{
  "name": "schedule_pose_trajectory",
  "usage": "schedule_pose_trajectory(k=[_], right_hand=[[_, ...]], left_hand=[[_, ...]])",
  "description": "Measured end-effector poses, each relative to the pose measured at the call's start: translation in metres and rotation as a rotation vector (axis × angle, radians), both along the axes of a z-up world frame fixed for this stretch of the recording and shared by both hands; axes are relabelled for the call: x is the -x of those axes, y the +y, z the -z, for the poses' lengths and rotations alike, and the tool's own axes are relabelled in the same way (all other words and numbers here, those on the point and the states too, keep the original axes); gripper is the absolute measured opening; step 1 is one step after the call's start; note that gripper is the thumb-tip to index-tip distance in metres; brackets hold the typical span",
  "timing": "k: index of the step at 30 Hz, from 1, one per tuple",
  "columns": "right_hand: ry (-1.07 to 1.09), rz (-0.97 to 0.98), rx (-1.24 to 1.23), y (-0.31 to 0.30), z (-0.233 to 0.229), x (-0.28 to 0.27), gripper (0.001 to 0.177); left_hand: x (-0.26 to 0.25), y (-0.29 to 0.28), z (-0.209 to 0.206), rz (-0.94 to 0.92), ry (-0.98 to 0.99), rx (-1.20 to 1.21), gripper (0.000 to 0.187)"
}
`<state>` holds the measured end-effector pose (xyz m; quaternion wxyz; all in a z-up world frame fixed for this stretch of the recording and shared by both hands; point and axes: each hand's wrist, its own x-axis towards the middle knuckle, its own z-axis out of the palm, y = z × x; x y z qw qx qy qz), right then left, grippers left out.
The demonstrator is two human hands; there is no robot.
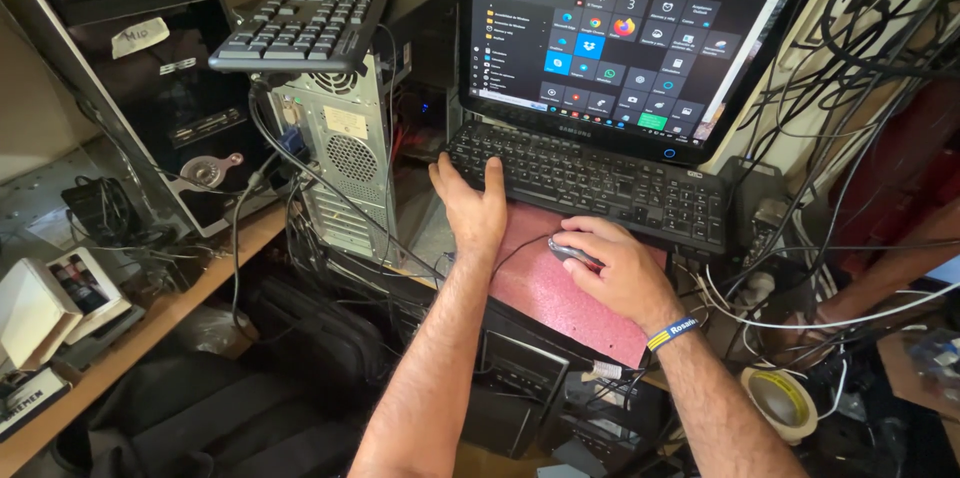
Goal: Using a computer mouse and keyboard to navigate and review technical data on a monitor.
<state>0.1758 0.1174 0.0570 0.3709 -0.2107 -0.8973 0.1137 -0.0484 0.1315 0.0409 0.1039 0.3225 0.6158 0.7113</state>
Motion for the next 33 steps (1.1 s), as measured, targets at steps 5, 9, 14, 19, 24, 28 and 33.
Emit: schedule_pose_trajectory(k=[5,9,14,19,24,28,33], right_hand=[[-0.020,0.013,0.001,0.0021,0.0019,-0.0002,0.035],[-0.022,0.021,-0.002,0.0023,0.0019,-0.0011,0.035],[-0.009,0.007,-0.024,0.0026,-0.0008,-0.0023,0.038],[-0.002,0.009,-0.041,0.0030,-0.0009,-0.0009,0.039],[-0.002,0.006,-0.055,0.0027,-0.0008,-0.0011,0.040],[0.003,0.008,-0.046,0.0029,-0.0001,-0.0009,0.040],[-0.003,0.010,-0.050,-0.0006,-0.0046,-0.0006,0.040]], left_hand=[[-0.0022,-0.0034,-0.0026,0.004,-0.012,-0.005,0.088],[0.0003,0.0012,0.0011,0.005,-0.013,0.010,0.088],[-0.0003,0.0003,0.0001,-0.003,-0.013,-0.003,0.088],[0.0008,0.0021,0.0020,0.003,-0.012,-0.005,0.088],[-0.0009,0.0017,0.0017,0.002,-0.009,-0.005,0.089],[-0.0006,0.0014,0.0016,0.000,0.001,-0.014,0.089],[-0.0008,0.0009,0.0017,0.001,0.001,-0.011,0.089]])
